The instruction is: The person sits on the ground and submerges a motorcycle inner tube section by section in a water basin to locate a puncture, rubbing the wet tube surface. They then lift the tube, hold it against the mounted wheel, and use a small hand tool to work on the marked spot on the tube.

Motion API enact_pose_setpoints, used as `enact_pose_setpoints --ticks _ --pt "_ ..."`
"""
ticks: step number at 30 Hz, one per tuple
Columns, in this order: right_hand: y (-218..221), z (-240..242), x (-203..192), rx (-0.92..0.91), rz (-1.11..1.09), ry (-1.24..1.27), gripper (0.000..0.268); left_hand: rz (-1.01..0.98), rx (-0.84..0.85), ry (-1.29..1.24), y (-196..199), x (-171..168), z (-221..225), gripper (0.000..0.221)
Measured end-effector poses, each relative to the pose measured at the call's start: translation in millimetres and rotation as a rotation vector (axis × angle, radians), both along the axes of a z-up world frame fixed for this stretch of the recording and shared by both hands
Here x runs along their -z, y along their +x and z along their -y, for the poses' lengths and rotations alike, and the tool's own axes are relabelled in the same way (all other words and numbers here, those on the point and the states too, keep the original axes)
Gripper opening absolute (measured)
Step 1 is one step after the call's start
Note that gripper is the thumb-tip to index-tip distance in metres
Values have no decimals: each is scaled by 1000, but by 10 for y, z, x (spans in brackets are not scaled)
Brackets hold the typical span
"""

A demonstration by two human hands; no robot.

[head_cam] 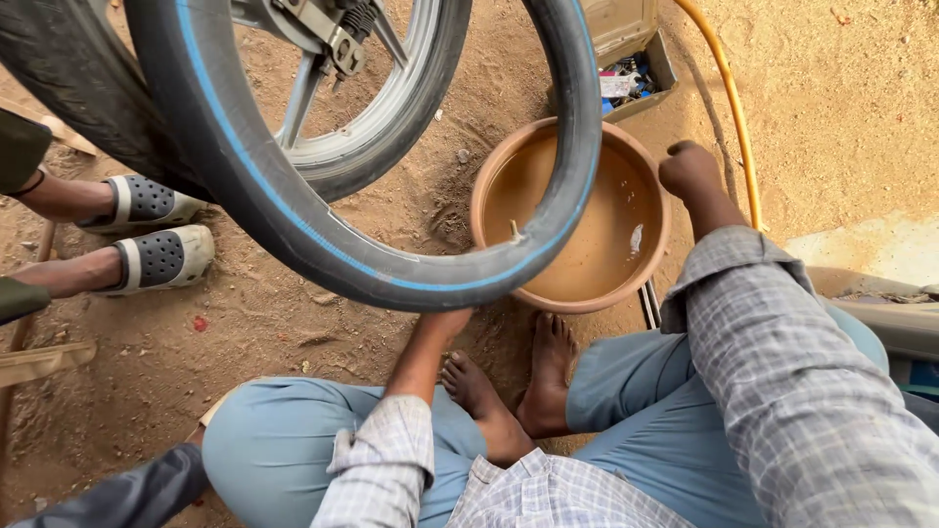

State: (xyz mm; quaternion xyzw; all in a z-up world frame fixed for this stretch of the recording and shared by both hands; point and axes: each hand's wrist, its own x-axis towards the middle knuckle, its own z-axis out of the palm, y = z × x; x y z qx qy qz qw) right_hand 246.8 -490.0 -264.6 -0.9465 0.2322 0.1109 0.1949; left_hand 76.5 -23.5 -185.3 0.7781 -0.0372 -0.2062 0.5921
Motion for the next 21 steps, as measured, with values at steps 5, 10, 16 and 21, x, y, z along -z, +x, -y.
enact_pose_setpoints --ticks 5,10,16,21 --pt "-290 -356 -547 156 -266 388 65 -356 -302 -365 385 638 88 62" --pt "-257 -325 -373 122 -294 490 71 -574 -386 -467 751 823 50 71" --pt "-205 -281 -300 141 -260 474 62 -605 -269 -525 830 916 103 45" --pt "-282 -476 -395 148 -301 483 59 -589 -297 -588 682 1380 22 36"
